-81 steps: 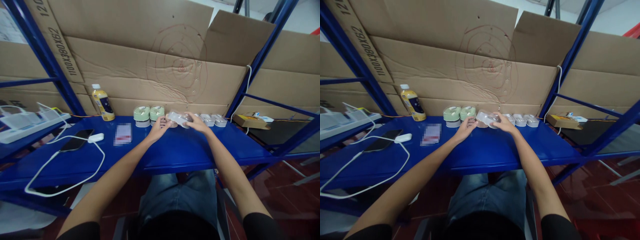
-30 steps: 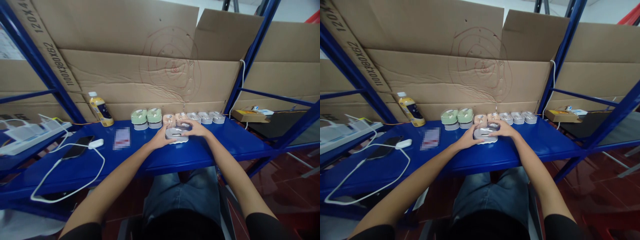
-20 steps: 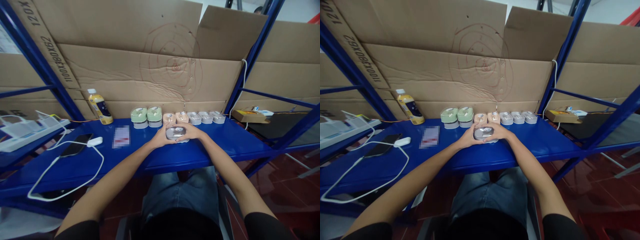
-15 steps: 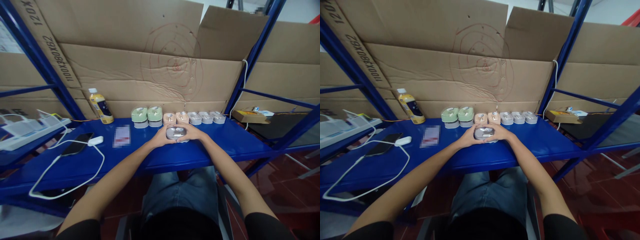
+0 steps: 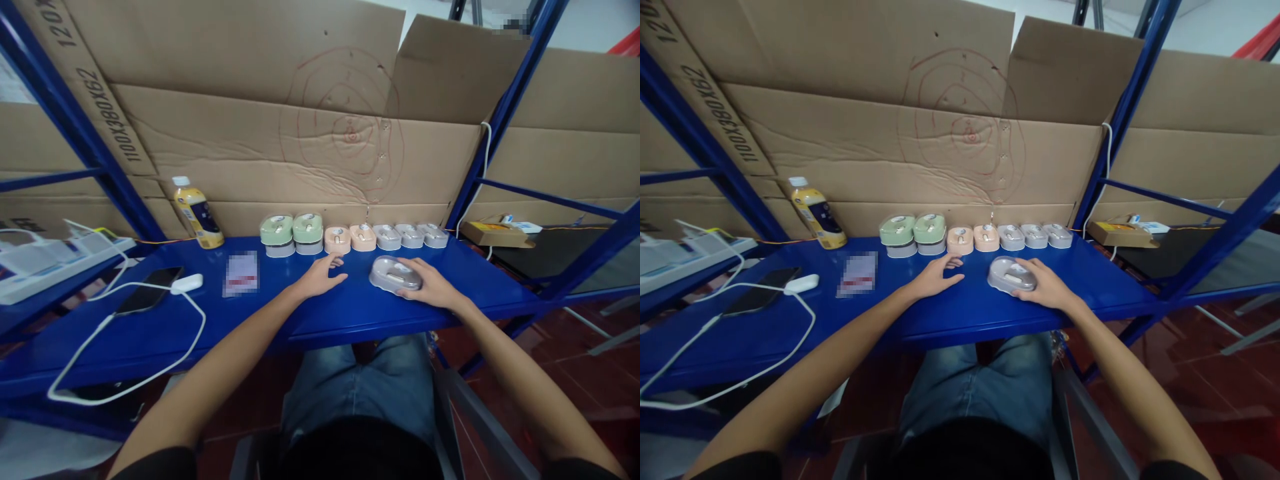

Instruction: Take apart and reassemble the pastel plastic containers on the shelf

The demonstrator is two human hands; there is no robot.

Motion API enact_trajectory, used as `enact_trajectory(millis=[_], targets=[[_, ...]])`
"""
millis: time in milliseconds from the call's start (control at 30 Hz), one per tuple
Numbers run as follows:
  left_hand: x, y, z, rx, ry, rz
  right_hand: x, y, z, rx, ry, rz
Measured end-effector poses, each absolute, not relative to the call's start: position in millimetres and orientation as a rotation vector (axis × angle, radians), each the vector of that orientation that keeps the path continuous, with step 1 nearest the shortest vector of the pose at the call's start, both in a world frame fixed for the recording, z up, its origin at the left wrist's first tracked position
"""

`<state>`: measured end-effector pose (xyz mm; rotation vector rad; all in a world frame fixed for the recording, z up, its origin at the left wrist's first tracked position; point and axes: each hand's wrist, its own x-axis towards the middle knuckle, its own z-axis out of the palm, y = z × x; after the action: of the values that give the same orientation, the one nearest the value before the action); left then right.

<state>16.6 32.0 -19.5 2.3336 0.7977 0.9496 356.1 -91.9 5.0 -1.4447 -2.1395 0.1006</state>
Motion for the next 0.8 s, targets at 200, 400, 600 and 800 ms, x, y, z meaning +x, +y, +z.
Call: enact_trajectory(millis=[200, 400, 600, 800], targets=[[19.3, 28.9, -15.9, 2.400, 0.838, 0.933, 450.1, -61.8, 14.7, -1.738, -1.562, -0.175], [20.6, 25.4, -13.7, 2.455, 0.859, 0.910, 487.1, 28.9, 38.4, -2.012, -1.101, -0.286], [19.9, 23.6, -11.1, 2.484, 0.869, 0.871, 480.4, 64.0, 40.5, -2.108, -1.055, -0.215], [22.7, 25.1, -10.2, 2.505, 0.878, 0.849, 448.9, 48.3, 42.2, -1.956, -1.224, -0.558]])
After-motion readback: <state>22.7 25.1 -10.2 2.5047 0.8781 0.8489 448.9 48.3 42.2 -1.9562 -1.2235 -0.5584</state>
